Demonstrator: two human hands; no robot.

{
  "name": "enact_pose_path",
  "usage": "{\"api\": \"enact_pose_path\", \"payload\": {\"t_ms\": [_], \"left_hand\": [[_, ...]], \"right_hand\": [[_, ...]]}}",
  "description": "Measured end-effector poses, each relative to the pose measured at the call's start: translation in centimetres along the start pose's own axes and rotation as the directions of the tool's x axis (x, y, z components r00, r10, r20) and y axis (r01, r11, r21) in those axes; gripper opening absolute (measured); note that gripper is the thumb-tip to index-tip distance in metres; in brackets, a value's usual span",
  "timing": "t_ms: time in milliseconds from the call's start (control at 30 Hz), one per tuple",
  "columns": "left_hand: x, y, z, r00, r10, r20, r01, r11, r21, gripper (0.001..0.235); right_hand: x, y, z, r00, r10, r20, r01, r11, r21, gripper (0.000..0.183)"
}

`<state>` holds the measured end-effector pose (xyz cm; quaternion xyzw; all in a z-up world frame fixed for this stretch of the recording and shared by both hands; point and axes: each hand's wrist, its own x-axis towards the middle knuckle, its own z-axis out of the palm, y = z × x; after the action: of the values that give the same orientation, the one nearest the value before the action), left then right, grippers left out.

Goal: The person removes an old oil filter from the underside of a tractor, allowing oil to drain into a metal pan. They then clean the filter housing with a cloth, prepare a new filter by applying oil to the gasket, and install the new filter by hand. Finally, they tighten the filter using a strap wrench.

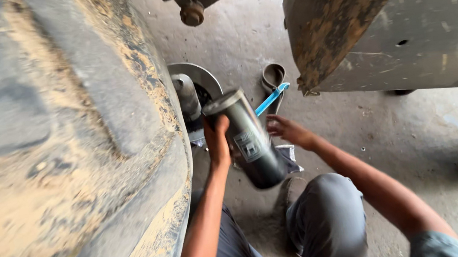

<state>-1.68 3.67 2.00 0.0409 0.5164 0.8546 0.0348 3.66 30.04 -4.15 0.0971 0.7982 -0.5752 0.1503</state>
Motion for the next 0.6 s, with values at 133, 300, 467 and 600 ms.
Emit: {"api": "enact_pose_path", "payload": {"t_ms": [133, 300, 467, 600], "left_hand": [[4.6, 3.8, 3.4, 0.967, -0.226, -0.115, 0.164, 0.905, -0.392, 0.087], [8.7, 7.8, 5.5, 0.968, -0.236, -0.080, 0.125, 0.737, -0.665, 0.085], [15.5, 7.5, 5.9, 0.995, 0.056, -0.086, -0.102, 0.540, -0.835, 0.079], [19.9, 7.4, 6.4, 0.977, -0.053, -0.206, -0.147, 0.533, -0.833, 0.082]], "right_hand": [[-7.6, -10.3, -1.3, 0.997, 0.063, -0.049, -0.039, 0.924, 0.381, 0.067], [-10.3, -15.1, 0.4, 0.899, -0.345, -0.269, 0.382, 0.919, 0.099, 0.082], [-5.7, -19.1, 4.2, 0.796, -0.544, -0.265, 0.583, 0.807, 0.092, 0.103], [0.4, -22.2, 2.7, 0.743, -0.512, -0.431, 0.589, 0.806, 0.058, 0.110]]}}
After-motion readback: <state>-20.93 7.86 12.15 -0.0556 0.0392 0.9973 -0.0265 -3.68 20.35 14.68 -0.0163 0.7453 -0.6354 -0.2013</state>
